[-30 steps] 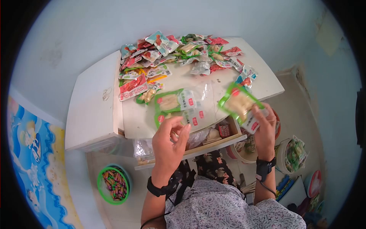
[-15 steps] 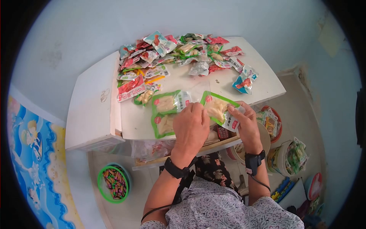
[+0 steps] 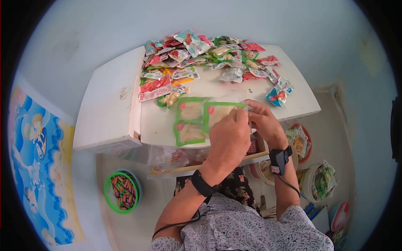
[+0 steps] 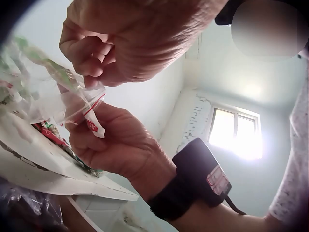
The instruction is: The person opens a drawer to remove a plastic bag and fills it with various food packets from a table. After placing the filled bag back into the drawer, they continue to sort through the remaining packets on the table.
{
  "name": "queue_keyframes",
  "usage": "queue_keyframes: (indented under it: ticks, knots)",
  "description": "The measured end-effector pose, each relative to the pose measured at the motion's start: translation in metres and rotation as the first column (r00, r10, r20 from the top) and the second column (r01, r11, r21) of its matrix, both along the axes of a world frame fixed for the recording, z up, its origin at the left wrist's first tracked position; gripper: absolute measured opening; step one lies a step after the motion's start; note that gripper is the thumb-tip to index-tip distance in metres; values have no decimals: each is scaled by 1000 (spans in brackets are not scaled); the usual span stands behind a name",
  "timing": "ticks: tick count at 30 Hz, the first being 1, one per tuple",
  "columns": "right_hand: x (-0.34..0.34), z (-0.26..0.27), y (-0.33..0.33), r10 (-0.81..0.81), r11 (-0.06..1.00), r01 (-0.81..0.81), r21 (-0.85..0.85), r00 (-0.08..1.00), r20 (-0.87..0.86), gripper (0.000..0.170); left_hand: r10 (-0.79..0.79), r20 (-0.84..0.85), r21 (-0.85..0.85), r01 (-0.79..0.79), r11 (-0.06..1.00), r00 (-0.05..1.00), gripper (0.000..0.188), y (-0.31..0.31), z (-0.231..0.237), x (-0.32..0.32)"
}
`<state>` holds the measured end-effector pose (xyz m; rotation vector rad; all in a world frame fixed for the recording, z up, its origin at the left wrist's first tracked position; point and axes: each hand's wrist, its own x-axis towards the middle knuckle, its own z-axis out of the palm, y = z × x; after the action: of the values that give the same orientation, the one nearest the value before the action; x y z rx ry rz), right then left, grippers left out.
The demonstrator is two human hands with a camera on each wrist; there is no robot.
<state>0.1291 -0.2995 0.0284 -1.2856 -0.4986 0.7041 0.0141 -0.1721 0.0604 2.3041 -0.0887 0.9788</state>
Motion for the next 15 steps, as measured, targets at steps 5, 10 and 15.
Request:
queue_keyframes:
  ticks: [5,10,15]
  knots:
    - [-3,15,26,142,989,-120,-87,938,315,35,5,27,13,-5,1000,1000,7,-1,-4,4]
    - [16,-6,40,235,967,-134,-215,790,566,34,-129,35,-114,132,985,991,16,20,-12,-11]
    - [-16,17,31,54,940,109,-322,887,458,23,144,-56,66,-141,988,988,82,87,-22,-61]
